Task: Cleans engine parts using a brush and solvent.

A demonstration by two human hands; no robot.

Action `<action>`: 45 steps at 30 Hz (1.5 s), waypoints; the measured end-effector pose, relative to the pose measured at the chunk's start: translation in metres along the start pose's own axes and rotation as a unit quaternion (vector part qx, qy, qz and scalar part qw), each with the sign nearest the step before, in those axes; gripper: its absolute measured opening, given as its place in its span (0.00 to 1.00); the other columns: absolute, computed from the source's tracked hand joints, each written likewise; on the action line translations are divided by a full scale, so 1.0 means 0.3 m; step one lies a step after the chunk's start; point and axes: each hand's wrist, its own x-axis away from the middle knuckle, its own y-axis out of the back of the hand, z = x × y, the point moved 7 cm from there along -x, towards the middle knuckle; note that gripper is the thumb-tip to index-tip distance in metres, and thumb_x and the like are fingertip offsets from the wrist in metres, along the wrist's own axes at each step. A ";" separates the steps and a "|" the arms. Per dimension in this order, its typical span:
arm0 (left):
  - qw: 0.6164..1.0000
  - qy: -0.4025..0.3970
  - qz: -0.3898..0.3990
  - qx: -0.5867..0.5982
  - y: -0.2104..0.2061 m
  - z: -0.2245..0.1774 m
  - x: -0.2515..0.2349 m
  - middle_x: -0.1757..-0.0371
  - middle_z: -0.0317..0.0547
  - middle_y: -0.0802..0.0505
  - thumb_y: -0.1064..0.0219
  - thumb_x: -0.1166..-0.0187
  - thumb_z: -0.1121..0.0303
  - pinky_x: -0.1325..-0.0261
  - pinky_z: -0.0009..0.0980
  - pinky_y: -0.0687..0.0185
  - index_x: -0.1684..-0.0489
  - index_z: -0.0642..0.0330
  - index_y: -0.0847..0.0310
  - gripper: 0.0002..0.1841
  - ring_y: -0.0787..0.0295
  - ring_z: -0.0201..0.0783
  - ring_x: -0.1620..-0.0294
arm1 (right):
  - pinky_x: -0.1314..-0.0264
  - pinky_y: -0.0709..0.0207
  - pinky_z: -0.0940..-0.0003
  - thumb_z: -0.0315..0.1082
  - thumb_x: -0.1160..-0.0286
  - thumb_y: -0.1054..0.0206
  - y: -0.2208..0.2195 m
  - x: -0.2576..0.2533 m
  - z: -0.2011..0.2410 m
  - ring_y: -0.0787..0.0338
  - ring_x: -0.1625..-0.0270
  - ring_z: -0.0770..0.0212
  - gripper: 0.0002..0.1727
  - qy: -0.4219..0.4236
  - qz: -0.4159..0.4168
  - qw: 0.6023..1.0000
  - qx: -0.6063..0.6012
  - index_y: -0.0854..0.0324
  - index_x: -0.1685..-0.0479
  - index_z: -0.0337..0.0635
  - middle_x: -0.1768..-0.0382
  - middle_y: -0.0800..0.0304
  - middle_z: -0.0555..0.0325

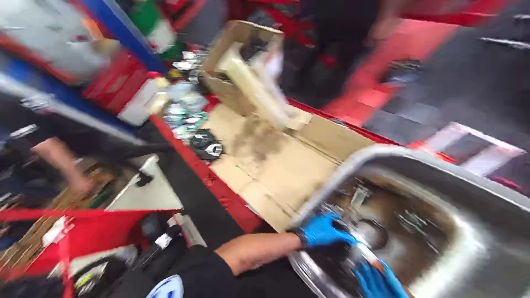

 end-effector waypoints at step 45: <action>0.959 0.260 -0.053 0.104 -0.081 0.101 -0.003 0.19 0.60 0.24 0.28 0.26 0.43 0.36 0.60 0.18 0.06 0.44 0.57 0.50 0.22 0.58 0.26 | 0.49 0.05 0.63 0.30 0.17 0.34 0.185 -0.018 0.190 0.02 0.59 0.60 0.11 0.380 0.067 0.921 0.047 0.11 0.48 0.32 0.58 0.02 0.53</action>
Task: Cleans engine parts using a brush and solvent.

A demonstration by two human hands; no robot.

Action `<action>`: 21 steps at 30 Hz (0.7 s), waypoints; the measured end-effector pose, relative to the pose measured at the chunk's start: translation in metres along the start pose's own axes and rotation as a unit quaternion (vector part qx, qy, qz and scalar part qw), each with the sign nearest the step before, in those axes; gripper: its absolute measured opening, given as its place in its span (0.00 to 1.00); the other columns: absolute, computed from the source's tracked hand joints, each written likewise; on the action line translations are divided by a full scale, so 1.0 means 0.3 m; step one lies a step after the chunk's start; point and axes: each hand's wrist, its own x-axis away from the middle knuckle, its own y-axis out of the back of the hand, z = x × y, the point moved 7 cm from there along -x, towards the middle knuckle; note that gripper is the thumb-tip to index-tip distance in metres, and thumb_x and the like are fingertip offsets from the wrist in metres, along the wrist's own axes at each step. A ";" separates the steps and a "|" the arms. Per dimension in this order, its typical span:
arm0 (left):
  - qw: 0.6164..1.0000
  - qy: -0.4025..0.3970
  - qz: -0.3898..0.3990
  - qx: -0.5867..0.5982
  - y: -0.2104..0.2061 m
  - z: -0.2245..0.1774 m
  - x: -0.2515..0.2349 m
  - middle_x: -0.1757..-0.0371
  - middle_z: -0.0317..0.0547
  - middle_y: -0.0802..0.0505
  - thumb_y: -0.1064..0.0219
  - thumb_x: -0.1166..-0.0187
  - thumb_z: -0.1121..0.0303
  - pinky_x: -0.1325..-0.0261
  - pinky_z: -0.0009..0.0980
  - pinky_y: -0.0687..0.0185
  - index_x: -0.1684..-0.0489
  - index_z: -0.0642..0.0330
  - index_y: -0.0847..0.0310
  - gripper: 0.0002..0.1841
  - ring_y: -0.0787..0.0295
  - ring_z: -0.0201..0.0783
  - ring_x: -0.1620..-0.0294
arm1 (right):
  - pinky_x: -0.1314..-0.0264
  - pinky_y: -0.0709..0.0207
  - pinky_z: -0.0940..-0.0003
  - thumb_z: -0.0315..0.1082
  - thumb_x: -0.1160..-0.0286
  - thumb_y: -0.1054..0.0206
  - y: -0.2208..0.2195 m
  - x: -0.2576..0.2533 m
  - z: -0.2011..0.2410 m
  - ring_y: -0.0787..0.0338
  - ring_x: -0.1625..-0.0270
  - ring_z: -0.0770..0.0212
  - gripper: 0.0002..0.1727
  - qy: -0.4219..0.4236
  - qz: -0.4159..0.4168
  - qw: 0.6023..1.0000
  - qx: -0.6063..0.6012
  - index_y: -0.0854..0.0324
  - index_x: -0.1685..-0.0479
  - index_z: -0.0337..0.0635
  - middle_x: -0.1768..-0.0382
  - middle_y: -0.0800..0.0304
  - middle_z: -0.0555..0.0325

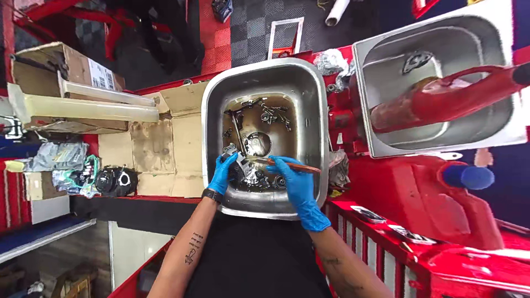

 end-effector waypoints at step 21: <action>0.927 0.070 0.046 0.365 -0.109 0.035 0.040 0.28 0.63 0.17 0.57 0.32 0.19 0.40 0.68 0.19 0.18 0.46 0.34 0.49 0.17 0.65 0.33 | 0.51 0.05 0.60 0.29 0.21 0.33 0.088 0.015 -0.165 0.02 0.61 0.57 0.11 -0.068 -0.062 0.995 -0.045 0.12 0.48 0.31 0.61 0.03 0.50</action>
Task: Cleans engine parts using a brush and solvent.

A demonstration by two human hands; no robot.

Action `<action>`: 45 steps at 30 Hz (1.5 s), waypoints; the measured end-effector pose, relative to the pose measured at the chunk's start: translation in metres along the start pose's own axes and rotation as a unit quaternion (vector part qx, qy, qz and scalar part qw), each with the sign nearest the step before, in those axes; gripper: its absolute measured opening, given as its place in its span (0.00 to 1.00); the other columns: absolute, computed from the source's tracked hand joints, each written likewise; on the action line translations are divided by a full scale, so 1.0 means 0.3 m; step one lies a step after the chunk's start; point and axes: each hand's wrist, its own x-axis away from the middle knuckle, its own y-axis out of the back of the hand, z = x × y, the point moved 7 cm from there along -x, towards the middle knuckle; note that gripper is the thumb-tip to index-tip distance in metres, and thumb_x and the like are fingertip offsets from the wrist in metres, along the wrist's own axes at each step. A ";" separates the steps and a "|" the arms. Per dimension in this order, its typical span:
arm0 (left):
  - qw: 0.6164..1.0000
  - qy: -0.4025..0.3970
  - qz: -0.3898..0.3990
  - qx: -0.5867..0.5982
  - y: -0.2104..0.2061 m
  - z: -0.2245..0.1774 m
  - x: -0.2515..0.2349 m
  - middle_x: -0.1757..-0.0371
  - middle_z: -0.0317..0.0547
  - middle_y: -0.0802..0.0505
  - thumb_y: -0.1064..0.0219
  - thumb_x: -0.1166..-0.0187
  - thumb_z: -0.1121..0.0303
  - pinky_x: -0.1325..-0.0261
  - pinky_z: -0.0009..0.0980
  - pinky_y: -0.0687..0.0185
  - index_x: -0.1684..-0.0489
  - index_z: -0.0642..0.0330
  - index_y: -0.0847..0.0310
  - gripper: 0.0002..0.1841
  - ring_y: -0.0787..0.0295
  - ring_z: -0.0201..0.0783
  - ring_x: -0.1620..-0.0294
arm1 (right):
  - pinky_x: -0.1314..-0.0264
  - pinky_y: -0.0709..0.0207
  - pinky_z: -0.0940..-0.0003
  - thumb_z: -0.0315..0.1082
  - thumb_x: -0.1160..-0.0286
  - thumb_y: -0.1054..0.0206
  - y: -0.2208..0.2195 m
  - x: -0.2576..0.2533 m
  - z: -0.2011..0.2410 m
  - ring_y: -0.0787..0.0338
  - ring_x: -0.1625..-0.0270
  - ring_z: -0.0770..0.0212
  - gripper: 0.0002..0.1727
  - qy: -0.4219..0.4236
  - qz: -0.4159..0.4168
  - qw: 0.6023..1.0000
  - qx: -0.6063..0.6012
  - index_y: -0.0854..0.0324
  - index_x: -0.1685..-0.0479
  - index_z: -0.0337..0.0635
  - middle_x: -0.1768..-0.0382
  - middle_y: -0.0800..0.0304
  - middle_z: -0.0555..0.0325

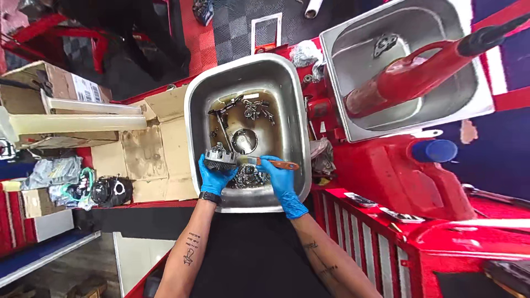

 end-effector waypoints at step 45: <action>0.957 -0.210 0.141 -0.144 0.134 -0.058 0.129 0.41 0.49 0.10 0.30 0.30 0.55 0.39 0.43 0.11 0.22 0.59 0.39 0.36 0.10 0.40 0.42 | 0.34 0.16 0.52 0.36 0.21 0.33 -0.274 -0.041 0.027 0.05 0.42 0.53 0.12 0.271 0.234 0.876 0.323 0.05 0.50 0.42 0.50 0.02 0.50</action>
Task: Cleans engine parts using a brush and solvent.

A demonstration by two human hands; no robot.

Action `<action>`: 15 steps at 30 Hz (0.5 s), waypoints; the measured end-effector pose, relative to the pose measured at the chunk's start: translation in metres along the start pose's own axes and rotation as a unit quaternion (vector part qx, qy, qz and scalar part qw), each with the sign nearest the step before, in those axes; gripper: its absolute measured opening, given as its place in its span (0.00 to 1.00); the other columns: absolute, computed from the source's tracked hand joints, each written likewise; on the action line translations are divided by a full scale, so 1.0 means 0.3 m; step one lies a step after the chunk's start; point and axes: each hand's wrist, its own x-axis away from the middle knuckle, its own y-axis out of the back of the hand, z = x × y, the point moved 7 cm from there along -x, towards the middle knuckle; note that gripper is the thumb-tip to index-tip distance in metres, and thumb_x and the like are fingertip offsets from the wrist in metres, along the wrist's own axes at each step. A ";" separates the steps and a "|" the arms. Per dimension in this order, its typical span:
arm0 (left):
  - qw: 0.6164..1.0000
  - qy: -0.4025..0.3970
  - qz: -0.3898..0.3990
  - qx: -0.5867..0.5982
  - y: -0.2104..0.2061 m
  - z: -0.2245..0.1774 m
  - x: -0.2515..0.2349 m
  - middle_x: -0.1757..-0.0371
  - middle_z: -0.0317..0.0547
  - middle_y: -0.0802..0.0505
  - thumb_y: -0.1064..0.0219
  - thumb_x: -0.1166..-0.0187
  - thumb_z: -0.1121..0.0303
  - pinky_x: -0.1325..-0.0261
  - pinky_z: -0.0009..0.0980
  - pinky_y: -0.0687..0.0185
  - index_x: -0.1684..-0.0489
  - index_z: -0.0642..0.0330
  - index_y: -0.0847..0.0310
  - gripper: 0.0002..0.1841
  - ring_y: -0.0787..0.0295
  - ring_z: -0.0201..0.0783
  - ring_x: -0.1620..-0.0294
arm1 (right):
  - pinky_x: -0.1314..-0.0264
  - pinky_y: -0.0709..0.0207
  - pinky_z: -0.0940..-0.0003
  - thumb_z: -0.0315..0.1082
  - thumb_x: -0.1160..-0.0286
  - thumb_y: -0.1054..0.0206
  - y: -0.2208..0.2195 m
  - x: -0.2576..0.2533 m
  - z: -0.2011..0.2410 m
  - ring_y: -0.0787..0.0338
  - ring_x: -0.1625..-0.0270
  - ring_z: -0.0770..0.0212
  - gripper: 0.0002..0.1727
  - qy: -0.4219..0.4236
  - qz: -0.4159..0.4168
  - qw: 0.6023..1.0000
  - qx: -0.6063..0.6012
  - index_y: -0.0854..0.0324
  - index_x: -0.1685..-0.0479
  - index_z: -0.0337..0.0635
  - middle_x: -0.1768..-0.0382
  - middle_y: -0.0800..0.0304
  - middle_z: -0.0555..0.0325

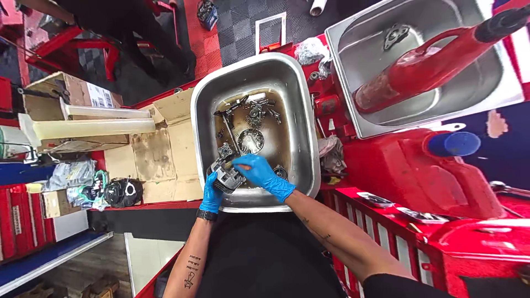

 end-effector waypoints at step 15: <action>0.988 -0.100 0.050 -0.111 0.027 -0.083 -0.031 0.23 0.60 0.21 0.15 0.49 0.48 0.29 0.45 0.17 0.11 0.65 0.53 0.62 0.17 0.47 0.28 | 0.35 0.15 0.55 0.39 0.21 0.33 0.059 0.013 -0.036 0.04 0.46 0.58 0.13 -0.090 -0.023 0.996 -0.005 0.06 0.50 0.43 0.52 0.02 0.53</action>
